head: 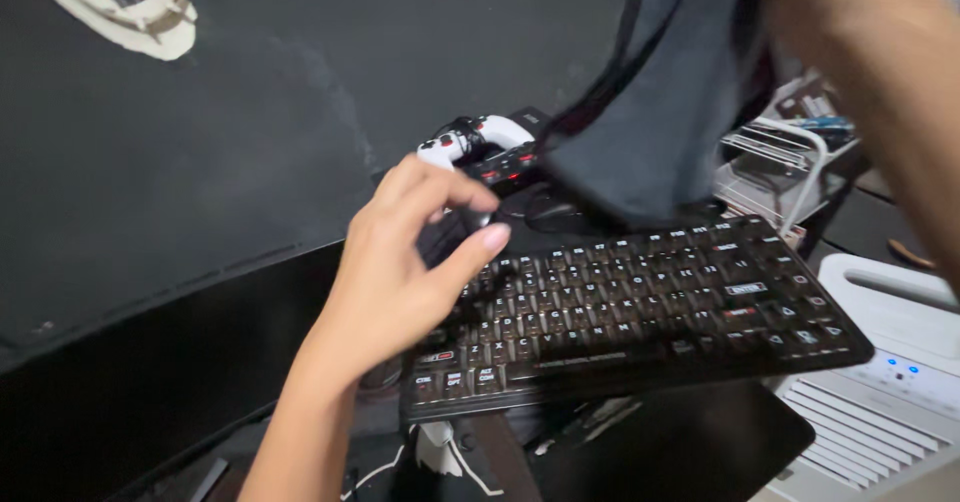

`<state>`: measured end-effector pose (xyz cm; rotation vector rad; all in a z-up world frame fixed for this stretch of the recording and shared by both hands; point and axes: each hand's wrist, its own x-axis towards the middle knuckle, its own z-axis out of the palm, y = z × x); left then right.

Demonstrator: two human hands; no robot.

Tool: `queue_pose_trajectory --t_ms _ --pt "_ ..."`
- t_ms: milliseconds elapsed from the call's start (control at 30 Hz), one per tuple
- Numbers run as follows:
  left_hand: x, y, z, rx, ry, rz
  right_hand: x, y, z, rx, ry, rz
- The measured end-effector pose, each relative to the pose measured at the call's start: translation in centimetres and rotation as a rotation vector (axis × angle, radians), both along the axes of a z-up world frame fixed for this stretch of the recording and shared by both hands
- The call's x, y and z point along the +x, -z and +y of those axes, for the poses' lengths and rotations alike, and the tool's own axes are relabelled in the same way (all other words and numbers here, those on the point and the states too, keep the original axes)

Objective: The person cleans a computer keyboard using a cloth. The person uses the cloth to wipe the keys and the spaces between them, then uses the cloth to wipe the top surface of a nearby computer tower.

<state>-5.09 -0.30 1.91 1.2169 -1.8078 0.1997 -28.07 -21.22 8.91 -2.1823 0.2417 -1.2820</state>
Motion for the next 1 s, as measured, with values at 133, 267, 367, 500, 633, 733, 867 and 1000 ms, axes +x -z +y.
queue_pose_trajectory --t_ms 133,267,367,500,633,733,867,1000 --pt "1.4 2.3 3.2 0.018 -0.103 0.049 1.9 -0.8 2.3 0.093 -0.130 0.002" --pt "1.5 5.8 5.3 0.082 -0.259 0.162 3.1 2.5 4.3 -0.267 -0.093 0.232" --pt "1.3 8.0 6.1 0.100 -0.288 0.241 5.2 5.9 5.5 -0.720 -0.202 0.365" --pt "1.0 10.2 6.1 0.081 -0.262 0.332 7.5 8.5 5.8 -0.662 -0.388 0.615" --pt "1.0 10.8 5.8 0.107 -0.236 0.403 9.0 9.5 6.2 -0.790 -0.399 0.706" --pt "0.9 10.9 5.7 0.120 -0.237 0.437 9.0 9.1 6.7 -0.800 -0.377 0.784" --pt "1.1 11.1 5.5 0.133 -0.211 0.422 8.7 8.2 7.3 -0.719 -0.391 0.890" --pt "1.2 11.8 5.2 0.124 -0.179 0.396 8.8 8.8 7.5 -0.826 -0.481 0.763"
